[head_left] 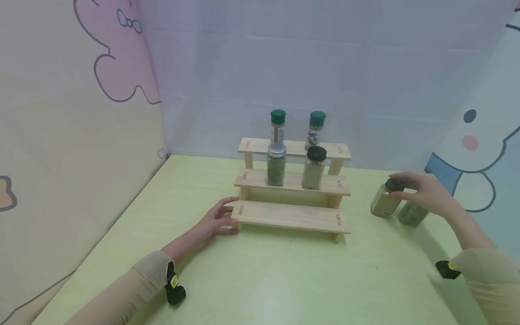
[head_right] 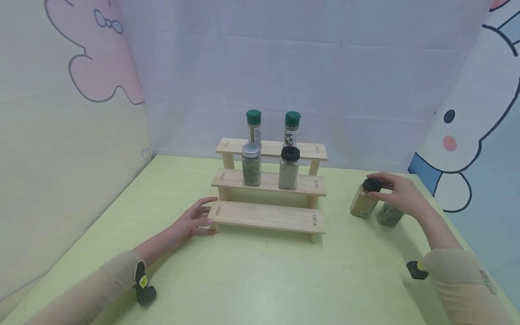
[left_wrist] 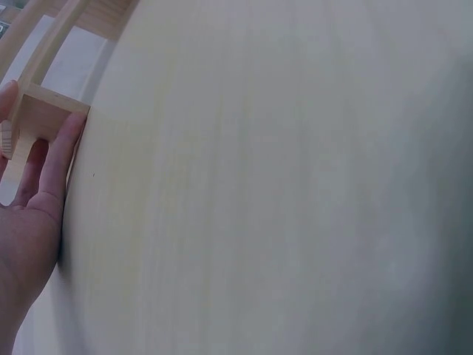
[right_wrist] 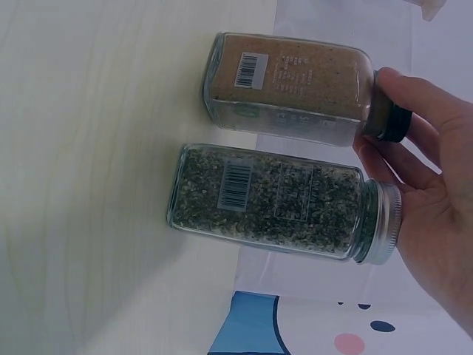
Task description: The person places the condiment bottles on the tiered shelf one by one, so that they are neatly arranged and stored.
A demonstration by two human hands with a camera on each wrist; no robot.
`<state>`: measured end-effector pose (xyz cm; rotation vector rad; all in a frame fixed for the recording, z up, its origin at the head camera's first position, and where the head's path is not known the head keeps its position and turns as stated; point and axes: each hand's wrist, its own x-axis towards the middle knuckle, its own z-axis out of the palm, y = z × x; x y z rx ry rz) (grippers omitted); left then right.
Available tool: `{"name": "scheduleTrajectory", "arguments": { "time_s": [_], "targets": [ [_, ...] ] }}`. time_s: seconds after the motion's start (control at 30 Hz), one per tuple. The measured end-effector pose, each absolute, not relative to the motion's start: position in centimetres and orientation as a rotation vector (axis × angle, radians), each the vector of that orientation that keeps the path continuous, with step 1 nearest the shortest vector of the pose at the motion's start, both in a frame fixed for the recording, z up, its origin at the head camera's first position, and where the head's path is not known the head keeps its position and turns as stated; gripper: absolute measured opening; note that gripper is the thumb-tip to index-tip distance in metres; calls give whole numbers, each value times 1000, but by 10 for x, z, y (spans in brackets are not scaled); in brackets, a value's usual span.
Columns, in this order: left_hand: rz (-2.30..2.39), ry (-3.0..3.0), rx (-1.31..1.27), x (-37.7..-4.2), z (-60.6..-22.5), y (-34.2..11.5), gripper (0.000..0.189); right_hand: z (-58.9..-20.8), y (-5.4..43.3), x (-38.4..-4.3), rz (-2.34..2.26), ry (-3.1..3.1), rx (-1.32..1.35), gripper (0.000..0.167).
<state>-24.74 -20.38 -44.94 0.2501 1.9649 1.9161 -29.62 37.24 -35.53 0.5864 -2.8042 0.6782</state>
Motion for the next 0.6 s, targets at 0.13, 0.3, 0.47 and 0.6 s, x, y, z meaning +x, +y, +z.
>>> {"name": "scheduleTrajectory", "arguments": {
  "time_s": [0.13,0.3,0.47,0.6],
  "targets": [
    [1914,1969,254,-248,-449,-204,66,-354,372,-296,677,-2797,596,55],
    [1911,1970,249,-248,-449,-203,66,-355,372,-296,609,-2810,575,55],
    [1913,1968,241,-249,-450,-204,66,-355,370,-295,613,-2826,568,55],
    [1911,1974,241,-248,-451,-205,66,-355,369,-294,631,-2830,548,55]
  ]
}}
